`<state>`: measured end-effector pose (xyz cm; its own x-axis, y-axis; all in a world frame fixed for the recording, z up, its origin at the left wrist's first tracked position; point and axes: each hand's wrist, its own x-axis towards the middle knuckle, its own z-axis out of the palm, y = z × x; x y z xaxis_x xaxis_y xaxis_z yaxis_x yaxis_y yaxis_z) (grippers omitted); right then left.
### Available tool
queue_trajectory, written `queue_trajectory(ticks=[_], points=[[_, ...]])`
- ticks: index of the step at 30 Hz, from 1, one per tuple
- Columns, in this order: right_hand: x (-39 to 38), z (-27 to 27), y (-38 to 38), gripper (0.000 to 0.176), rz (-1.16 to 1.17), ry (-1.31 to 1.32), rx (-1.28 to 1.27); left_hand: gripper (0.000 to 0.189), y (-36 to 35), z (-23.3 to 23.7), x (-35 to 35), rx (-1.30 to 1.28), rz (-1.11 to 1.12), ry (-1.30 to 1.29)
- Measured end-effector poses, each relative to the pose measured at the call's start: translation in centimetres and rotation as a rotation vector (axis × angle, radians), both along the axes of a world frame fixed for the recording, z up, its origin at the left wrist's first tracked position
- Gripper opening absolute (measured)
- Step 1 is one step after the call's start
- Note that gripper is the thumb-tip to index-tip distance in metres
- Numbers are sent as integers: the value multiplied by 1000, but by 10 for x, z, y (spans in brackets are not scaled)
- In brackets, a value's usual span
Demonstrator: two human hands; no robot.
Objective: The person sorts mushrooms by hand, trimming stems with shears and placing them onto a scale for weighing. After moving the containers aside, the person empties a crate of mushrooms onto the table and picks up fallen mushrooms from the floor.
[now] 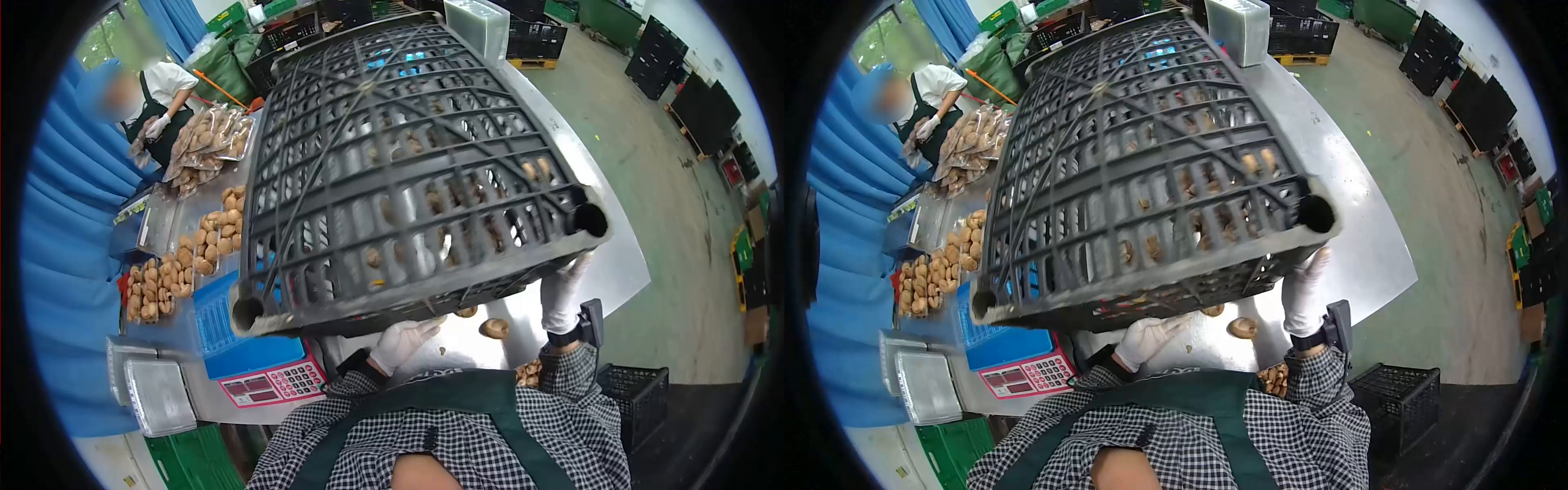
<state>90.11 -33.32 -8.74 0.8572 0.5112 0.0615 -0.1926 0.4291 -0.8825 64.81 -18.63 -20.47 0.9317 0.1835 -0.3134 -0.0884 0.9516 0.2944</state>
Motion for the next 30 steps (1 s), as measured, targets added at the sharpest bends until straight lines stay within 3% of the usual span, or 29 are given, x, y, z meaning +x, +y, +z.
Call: queue_trajectory(ticks=[1,2,3,5,9,11,17,19,21,22,23,25,28,29,30], points=[[5,-26,-4,74,78,-49,-106,51,-1,0,-1,5,-1,6],[1,-39,9,69,-46,-35,-22,50,-3,-1,-3,-25,18,9],[-2,-33,8,73,-124,-251,-191,50,-5,-1,-3,-58,38,9],[8,-61,-6,74,-39,-332,-244,50,-2,-2,-4,-63,32,-25],[3,-15,4,80,71,-399,-205,51,-3,4,-3,-33,50,-67],[7,1,9,91,152,-353,-165,51,-5,8,1,-3,70,-32],[18,13,16,109,235,-308,-196,52,-6,17,7,-8,73,-58],[13,24,24,86,191,-432,-68,53,-6,18,8,4,61,-4],[5,44,14,65,320,-288,-163,57,-7,15,3,25,18,7],[4,49,21,64,267,-336,-135,59,-7,17,4,45,22,0],[10,45,17,62,263,-267,-263,60,-8,18,5,51,47,-9],[12,52,31,59,169,-445,-31,59,-10,30,7,117,64,27],[9,65,33,54,72,-421,13,55,-12,40,8,159,61,-8],[17,60,24,47,141,-375,-147,54,-13,45,8,215,46,2],[13,64,22,42,125,-338,-131,55,-13,48,7,247,31,19]])
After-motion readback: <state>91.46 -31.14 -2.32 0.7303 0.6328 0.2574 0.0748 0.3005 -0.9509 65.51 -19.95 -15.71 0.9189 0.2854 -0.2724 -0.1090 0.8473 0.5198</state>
